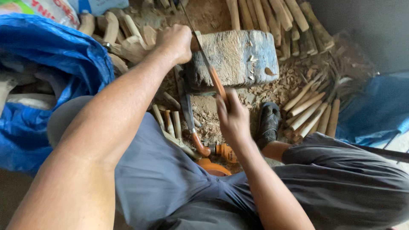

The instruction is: The person sits on the floor and uses a hand saw to shape a small wooden piece held against a wooden block. The person repeatedly saws the wood, pauses to inspect the shape, and continues sawing to refine the edges.

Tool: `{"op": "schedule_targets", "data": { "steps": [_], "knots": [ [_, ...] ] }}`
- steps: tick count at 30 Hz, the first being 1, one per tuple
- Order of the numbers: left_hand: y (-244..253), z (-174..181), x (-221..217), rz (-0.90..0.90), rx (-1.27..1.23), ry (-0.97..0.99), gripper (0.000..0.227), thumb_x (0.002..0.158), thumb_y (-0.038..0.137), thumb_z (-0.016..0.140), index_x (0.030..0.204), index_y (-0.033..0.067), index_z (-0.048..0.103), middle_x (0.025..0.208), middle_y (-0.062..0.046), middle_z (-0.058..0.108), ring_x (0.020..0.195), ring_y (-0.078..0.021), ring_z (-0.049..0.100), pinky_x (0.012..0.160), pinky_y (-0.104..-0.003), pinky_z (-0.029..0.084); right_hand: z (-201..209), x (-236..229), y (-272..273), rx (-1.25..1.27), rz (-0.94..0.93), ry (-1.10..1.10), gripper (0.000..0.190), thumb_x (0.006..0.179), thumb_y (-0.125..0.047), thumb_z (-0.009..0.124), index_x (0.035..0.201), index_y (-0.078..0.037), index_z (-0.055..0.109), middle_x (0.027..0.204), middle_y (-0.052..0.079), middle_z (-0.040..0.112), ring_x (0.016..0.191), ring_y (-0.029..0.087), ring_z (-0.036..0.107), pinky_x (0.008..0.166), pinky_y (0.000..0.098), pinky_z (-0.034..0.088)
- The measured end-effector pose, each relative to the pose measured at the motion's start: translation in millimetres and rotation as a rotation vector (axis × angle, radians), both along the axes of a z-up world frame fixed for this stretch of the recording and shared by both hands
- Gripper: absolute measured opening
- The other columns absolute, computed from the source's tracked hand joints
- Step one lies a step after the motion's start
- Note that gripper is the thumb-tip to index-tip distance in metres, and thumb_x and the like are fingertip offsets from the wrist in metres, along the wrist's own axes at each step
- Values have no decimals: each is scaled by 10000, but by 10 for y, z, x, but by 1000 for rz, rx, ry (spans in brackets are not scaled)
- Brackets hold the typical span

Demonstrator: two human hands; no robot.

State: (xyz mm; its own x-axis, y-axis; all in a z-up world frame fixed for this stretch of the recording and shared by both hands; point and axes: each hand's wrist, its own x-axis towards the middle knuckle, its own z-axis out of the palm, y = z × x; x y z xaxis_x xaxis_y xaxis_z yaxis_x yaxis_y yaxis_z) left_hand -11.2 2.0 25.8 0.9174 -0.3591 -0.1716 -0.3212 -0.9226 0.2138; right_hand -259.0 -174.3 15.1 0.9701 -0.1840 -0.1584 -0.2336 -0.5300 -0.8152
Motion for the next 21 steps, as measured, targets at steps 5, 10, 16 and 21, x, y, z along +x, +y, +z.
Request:
{"op": "schedule_targets", "data": {
  "steps": [5, 10, 16, 21],
  "knots": [
    [-2, 98, 54, 59, -40, 55, 305, 806, -82, 702, 1079, 48, 748, 1044, -152, 725, 941, -316, 716, 916, -496, 594, 409, -170, 92, 5, 11, -140, 238, 1002, -196, 640, 1192, -58, 602, 732, 130, 622, 591, 196, 586, 561, 329, 483],
    [26, -156, -57, 93, 57, -53, 353, 814, 124, 797, 1130, -3, 706, 1068, -206, 718, 977, -342, 702, 982, -534, 536, 746, -1094, -38, -17, 42, -240, 299, 1028, -144, 625, 1301, -31, 584, 936, 105, 736, 831, 129, 687, 747, 323, 556],
    [109, 13, 24, 104, -2, 21, 251, 844, 42, 765, 1082, -2, 700, 973, -177, 703, 831, -285, 691, 781, -451, 616, 607, -834, -292, 34, 0, -9, 315, 992, -142, 668, 1288, -39, 629, 703, 97, 593, 628, 121, 519, 578, 283, 478],
    [54, 221, -69, 141, -31, 176, 244, 849, -67, 670, 1091, -55, 638, 899, -186, 687, 709, -255, 726, 602, -397, 682, 488, -1143, -436, 84, 29, -129, 306, 984, -155, 646, 1260, -28, 618, 764, 47, 675, 660, 87, 607, 622, 251, 528]
  ]
}}
